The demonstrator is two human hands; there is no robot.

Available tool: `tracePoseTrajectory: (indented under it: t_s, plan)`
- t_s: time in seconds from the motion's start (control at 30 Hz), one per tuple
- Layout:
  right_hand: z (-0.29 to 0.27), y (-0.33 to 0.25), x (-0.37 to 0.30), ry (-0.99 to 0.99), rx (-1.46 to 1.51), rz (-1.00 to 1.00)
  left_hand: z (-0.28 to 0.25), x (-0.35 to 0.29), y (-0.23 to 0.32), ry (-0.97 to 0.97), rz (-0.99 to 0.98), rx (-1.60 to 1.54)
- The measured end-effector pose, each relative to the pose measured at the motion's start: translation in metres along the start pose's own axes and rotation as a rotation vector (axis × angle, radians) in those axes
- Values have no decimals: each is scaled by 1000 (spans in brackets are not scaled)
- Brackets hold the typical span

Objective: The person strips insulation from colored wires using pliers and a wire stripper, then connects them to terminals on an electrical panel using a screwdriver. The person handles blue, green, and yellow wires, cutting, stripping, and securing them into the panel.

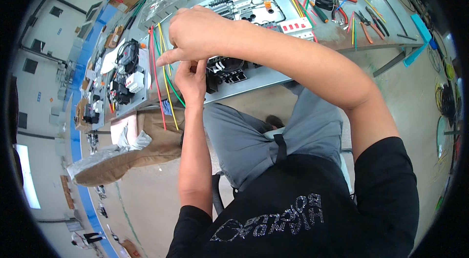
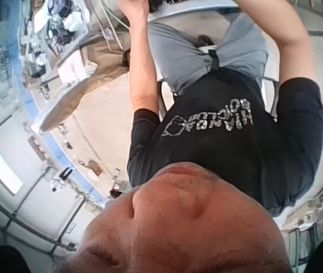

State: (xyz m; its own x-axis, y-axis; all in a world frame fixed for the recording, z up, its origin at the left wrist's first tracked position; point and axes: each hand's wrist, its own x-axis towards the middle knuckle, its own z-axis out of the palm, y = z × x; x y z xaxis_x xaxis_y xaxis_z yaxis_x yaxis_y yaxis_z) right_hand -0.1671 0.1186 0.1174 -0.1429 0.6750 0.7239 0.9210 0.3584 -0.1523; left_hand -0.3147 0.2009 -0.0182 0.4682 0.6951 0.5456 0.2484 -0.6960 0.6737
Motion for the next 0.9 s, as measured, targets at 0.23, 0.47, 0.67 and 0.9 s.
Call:
tracePoseTrajectory:
  t_s: [0.23, 0.47, 0.67, 0.9]
  plan:
    - [6, 17, -3, -149, 47, 179, 1, 1, 8, -113, -63, -71]
    - [9, 16, -7, -149, 38, 263, -9, -6, 1, -126, -33, -87]
    - [-4, 1, -2, -231, 100, 338, -4, -8, 14, -37, -11, 72]
    - [9, 12, -4, -254, 244, 284, -5, -8, 11, -146, -25, -31]
